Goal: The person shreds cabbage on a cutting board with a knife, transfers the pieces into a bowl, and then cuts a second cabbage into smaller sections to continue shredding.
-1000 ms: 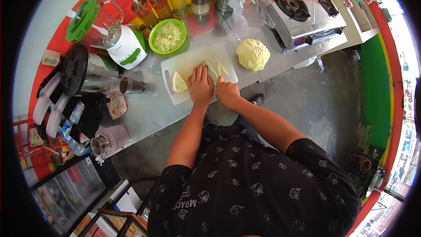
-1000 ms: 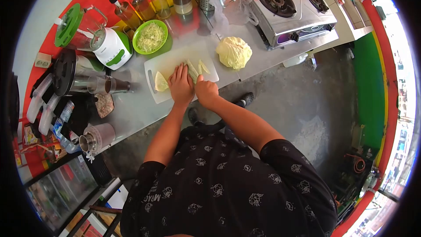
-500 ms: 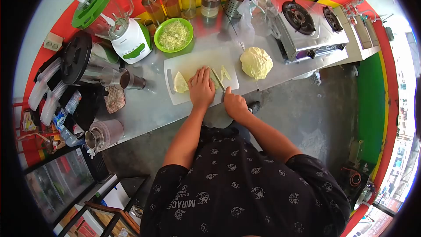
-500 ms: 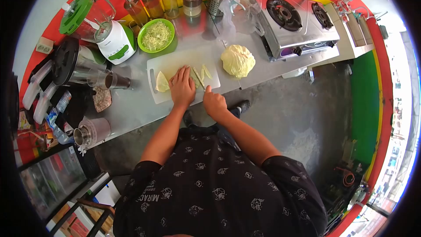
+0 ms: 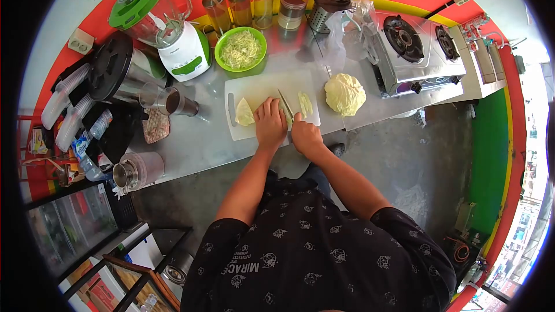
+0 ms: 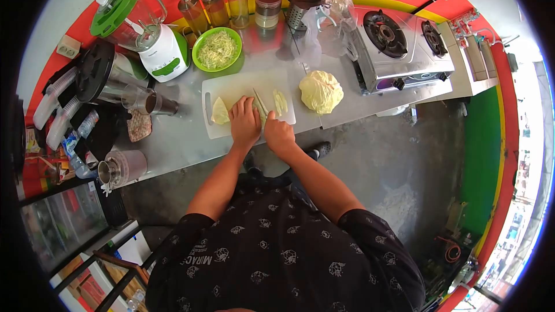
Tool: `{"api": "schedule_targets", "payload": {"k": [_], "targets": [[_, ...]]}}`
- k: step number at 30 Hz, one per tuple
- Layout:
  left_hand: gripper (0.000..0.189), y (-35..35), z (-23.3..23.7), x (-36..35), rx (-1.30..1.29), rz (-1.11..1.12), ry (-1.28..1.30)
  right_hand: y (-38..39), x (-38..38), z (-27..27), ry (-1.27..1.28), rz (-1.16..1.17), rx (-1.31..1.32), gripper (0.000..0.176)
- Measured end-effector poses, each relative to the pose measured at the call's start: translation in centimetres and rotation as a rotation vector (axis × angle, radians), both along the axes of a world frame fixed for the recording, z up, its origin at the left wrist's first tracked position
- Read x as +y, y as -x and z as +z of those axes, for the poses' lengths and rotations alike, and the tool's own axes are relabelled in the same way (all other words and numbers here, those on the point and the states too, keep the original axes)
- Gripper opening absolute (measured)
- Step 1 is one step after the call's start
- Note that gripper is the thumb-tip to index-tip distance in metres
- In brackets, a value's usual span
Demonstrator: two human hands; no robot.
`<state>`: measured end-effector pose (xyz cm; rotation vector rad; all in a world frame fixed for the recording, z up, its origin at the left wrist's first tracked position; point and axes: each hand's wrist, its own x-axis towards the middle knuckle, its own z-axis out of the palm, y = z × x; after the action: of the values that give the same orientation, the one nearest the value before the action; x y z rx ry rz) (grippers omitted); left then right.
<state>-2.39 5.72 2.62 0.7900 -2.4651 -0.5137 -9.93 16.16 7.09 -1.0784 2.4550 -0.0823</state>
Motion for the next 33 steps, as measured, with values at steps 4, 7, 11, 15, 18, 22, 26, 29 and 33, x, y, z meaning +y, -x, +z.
{"api": "schedule_targets", "payload": {"k": [4, 7, 11, 15, 18, 22, 26, 29, 33], "targets": [[0.04, 0.1, -0.1, 0.0, -0.041, 0.033, 0.02, 0.0, 0.2, -0.4, 0.004, 0.069, 0.086, 0.023], [0.04, 0.2, -0.1, 0.1, -0.063, 0.042, 0.026, 0.0, 0.3, -0.2, 0.031, 0.06, 0.099, 0.021], [0.04, 0.2, 0.0, 0.0, -0.033, 0.048, 0.039, 0.1, 0.1, -0.2, -0.001, 0.093, 0.094, 0.019], [0.041, 0.2, -0.2, 0.0, -0.018, 0.057, 0.058, -0.1, -0.1, -1.0, -0.021, 0.098, 0.115, 0.019], [0.041, 0.3, -0.3, 0.0, -0.019, 0.063, 0.061, -0.3, -0.5, -1.7, -0.012, 0.079, 0.129, 0.02], [0.042, 0.4, -0.4, 0.1, -0.033, 0.068, 0.066, -0.5, -1.1, -2.0, -0.045, 0.078, 0.153, 0.02], [0.041, 0.3, -0.3, 0.3, -0.034, 0.075, 0.057, -0.6, 0.1, -2.1, -0.052, 0.046, 0.157, 0.02], [0.041, 0.1, 0.0, 0.3, -0.072, 0.056, 0.06, -1.4, 2.1, -2.3, -0.047, 0.073, 0.222, 0.018], [0.043, 0.1, -0.2, 0.3, -0.095, 0.055, 0.038, -1.9, 4.2, -1.8, -0.095, 0.109, 0.219, 0.036]]}}
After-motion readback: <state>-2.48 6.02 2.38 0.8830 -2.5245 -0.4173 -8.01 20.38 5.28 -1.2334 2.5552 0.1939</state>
